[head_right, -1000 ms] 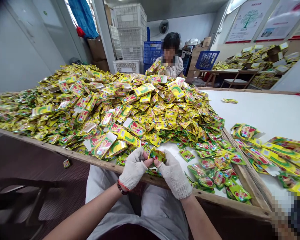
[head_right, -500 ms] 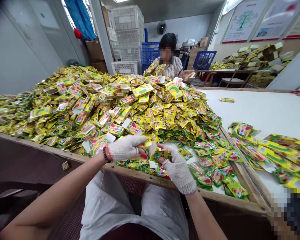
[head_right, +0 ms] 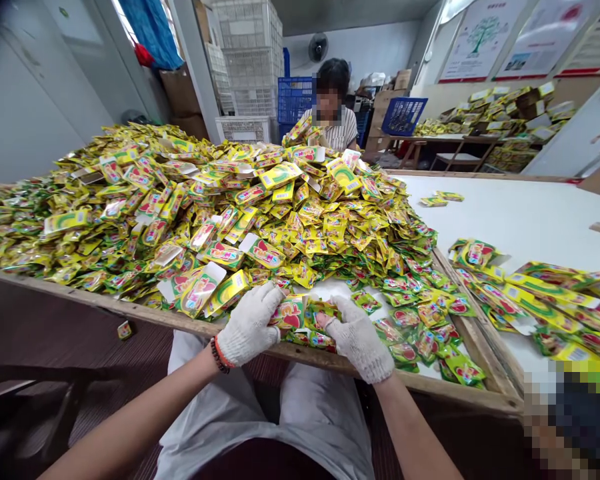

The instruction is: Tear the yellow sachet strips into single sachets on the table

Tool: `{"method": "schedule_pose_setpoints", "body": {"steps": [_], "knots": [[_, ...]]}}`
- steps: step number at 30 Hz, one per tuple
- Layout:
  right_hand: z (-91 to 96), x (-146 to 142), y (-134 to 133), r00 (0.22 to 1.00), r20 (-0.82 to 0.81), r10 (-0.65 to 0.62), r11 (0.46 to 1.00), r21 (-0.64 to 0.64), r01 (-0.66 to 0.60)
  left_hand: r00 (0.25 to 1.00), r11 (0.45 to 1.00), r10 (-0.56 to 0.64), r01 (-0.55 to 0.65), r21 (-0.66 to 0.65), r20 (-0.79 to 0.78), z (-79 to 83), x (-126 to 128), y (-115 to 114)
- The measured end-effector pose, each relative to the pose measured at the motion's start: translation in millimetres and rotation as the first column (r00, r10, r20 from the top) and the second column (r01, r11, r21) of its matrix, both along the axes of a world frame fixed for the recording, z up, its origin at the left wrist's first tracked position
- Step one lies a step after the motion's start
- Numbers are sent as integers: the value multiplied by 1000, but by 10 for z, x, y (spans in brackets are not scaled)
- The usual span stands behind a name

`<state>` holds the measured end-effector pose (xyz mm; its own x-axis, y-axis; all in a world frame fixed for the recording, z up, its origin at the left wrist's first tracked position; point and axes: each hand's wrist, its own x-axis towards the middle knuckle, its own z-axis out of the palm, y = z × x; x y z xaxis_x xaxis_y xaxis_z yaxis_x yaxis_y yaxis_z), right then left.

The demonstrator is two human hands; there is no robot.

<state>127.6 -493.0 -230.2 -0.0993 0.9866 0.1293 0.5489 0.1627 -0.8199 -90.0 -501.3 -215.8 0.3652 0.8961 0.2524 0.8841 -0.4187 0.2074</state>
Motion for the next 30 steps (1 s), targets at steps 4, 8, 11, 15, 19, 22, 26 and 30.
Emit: {"method": "schedule_pose_setpoints", "body": {"steps": [4,8,11,15,19,22,26,30], "knots": [[136,-5,58,968,143,205,979,-13,-205,992,995,-99,99,-3,-79,39,-9,20],[146,-89,36,990,118,83,995,44,-88,987,990,-141,141,-16,-79,49,-28,39],[84,-89,-13,993,-71,95,993,-57,-99,995,995,-102,102,-14,-6,36,-54,42],[40,-67,-39,1000,-5,30,999,25,-30,992,993,-114,115,-21,49,-22,-5,8],[40,-58,-23,999,-39,23,1000,7,-23,996,998,-64,64,-6,69,-68,73,-31],[35,-34,-72,975,-222,3,987,-155,-38,998,999,-33,32,4,58,-66,79,-27],[22,-47,-214,885,-458,83,914,-320,-251,997,999,-40,39,13,70,-96,75,-17],[1,-90,-280,803,-593,63,865,-369,-341,989,997,-73,69,33,128,-182,89,-40]]}}
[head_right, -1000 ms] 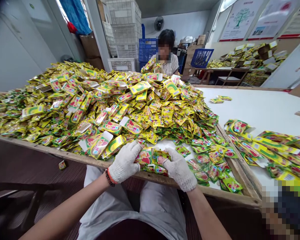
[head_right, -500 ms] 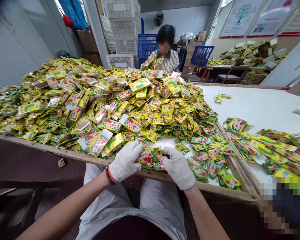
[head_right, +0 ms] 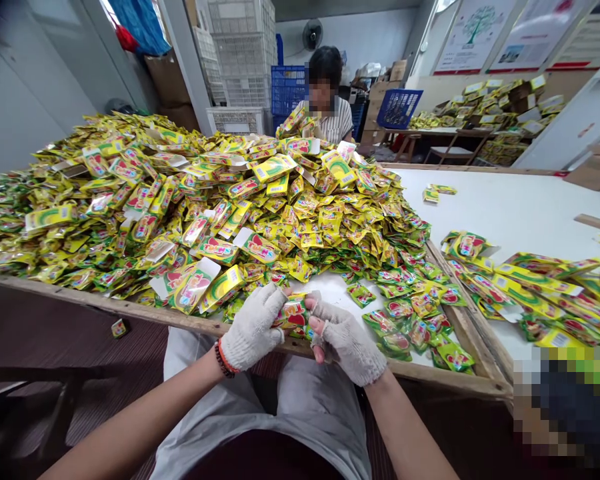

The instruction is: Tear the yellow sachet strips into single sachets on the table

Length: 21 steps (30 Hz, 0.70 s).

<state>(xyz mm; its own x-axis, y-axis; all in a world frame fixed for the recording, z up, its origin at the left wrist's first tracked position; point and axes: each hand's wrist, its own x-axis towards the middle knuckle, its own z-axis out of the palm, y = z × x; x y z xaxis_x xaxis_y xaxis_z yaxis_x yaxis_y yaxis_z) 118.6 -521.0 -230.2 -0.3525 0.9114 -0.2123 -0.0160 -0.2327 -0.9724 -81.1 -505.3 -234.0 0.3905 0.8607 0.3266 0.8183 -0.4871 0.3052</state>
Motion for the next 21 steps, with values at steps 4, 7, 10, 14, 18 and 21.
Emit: {"method": "schedule_pose_setpoints", "body": {"steps": [4,7,10,14,18,21], "knots": [[32,1,23,994,55,-91,992,88,85,996,1000,-16,16,-5,88,-38,-5,4],[73,7,38,957,101,-270,950,190,248,991,1000,4,-2,-13,135,-40,-3,25],[70,-11,32,977,137,-162,981,131,145,993,1000,4,-3,-11,114,-63,16,20],[3,-41,33,978,203,56,997,48,-67,990,999,-48,50,-10,129,-101,20,-18],[-47,-59,59,985,140,-105,993,68,96,881,986,-52,119,-115,470,-43,-27,-14],[-52,-71,70,980,55,-192,979,78,187,719,902,113,215,-374,686,33,-41,36]]}}
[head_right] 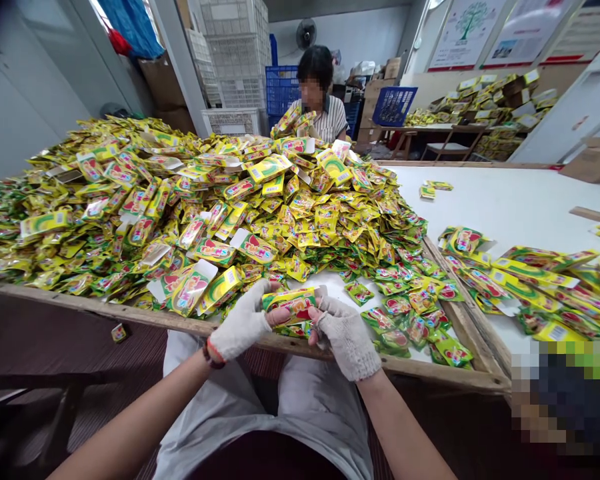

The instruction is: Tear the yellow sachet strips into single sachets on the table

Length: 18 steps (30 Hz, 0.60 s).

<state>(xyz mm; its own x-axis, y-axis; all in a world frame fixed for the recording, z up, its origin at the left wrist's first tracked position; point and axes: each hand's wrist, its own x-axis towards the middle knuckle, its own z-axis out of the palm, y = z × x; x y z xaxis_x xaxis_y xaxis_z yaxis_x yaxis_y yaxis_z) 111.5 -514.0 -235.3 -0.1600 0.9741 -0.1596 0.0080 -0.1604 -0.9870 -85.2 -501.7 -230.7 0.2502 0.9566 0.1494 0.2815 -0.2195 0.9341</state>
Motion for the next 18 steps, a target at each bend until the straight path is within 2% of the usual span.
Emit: {"method": "schedule_pose_setpoints", "body": {"steps": [2,3,6,10,12,15,18], "knots": [[2,10,0,1000,8,3,1000,3,-3,990,984,-66,86,-158,124,31,12,34],[3,23,-1,1000,23,-5,1000,1,5,983,975,-79,111,-192,166,39,23,46],[14,83,-10,999,33,8,1000,-11,-8,981,978,-49,86,-191,189,49,55,61],[41,133,-10,987,17,161,985,-65,-159,985,975,-44,80,-209,169,46,68,60],[43,133,-1,991,30,132,989,-76,-130,979,967,-57,103,-231,198,35,56,61],[29,130,2,999,-44,-11,997,-79,8,968,957,-61,126,-260,245,2,25,56],[20,126,-17,991,-134,6,991,-129,-24,947,942,-51,152,-300,318,-32,7,32]]}}
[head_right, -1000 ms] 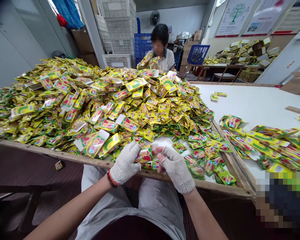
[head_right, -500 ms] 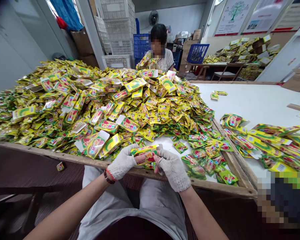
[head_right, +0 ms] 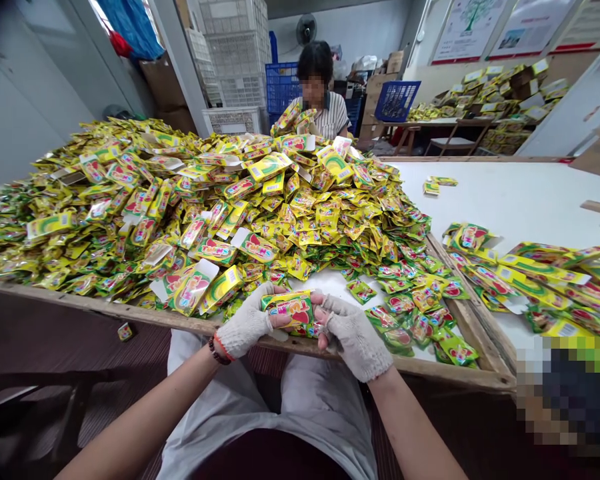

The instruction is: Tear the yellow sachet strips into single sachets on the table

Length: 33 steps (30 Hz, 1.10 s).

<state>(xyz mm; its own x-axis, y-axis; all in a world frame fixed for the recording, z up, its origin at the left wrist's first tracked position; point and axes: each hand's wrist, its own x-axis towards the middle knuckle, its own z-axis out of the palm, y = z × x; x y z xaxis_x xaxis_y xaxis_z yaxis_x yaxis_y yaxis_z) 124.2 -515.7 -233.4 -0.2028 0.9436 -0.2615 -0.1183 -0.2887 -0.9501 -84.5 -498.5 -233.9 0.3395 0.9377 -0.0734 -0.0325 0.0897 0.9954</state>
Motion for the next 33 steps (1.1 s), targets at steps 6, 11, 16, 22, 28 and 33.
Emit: {"method": "schedule_pose_setpoints", "body": {"steps": [6,11,16,22,28,33], "knots": [[35,-63,-35,978,19,210,978,-13,-210,1000,999,25,-25,-20,13,10,40,-32],[65,-11,-23,980,169,104,993,41,-112,983,988,152,-150,25,-99,25,52,1],[8,10,66,952,296,78,989,98,-111,985,996,84,-80,30,-151,28,104,51],[-10,219,103,977,43,-209,970,138,201,961,967,181,-135,218,-210,75,183,280],[146,689,272,917,6,-399,858,357,371,530,797,508,9,603,-679,189,279,727],[58,703,637,385,873,-298,948,319,9,282,826,474,184,532,-834,87,475,959]]}}
